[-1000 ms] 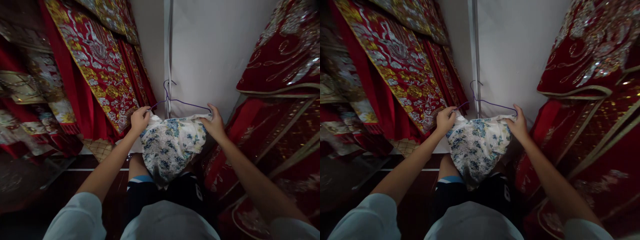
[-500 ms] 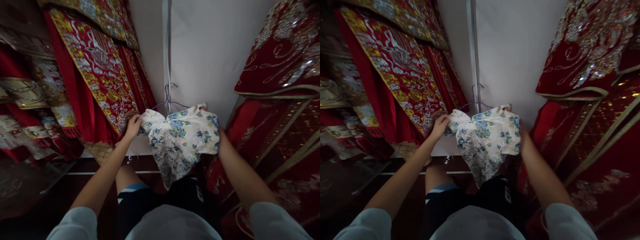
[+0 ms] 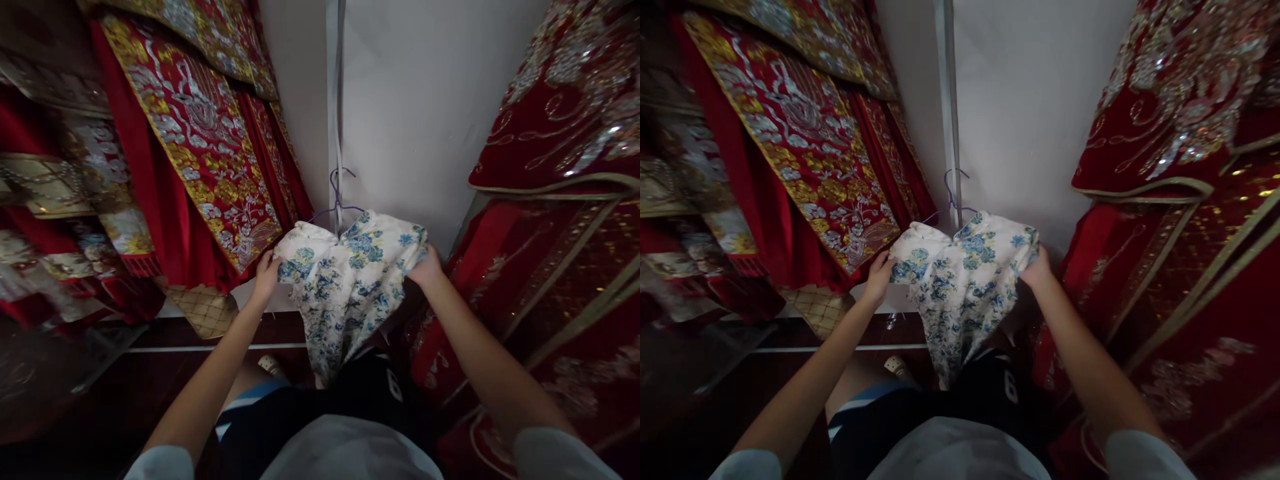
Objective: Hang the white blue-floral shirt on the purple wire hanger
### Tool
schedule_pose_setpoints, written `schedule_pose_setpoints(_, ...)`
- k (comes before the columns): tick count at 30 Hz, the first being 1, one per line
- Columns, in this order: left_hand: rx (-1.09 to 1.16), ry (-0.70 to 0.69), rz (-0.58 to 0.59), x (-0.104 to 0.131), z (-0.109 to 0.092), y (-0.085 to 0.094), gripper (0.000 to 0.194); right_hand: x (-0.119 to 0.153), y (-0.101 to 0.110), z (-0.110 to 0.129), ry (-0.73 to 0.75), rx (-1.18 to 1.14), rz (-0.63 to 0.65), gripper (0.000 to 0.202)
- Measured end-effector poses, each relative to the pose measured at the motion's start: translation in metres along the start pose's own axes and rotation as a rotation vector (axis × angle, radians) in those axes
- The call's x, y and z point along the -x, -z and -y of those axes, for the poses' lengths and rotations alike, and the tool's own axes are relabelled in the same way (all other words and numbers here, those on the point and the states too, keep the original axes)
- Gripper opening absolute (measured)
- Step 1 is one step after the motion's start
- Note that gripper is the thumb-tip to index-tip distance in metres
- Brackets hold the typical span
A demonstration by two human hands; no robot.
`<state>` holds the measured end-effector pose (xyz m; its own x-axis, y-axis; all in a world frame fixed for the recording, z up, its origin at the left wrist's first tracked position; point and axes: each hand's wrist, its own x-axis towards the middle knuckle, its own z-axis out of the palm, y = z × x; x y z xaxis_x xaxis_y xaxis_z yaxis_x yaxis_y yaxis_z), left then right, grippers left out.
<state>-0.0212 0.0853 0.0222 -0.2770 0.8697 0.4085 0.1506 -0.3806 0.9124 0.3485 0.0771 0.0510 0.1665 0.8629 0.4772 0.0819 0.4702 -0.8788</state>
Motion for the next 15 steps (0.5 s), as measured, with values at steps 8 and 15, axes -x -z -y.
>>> schedule_pose_setpoints(8,0.228,0.032,0.081,0.012,-0.012,0.0,0.05,-0.05,-0.002,0.039,0.118,-0.198,-0.117,0.077)
schedule_pose_setpoints(15,0.208,0.055,0.125,0.017,-0.009,0.0,0.061,-0.044,-0.018,0.085,0.138,-0.219,-0.087,0.061)
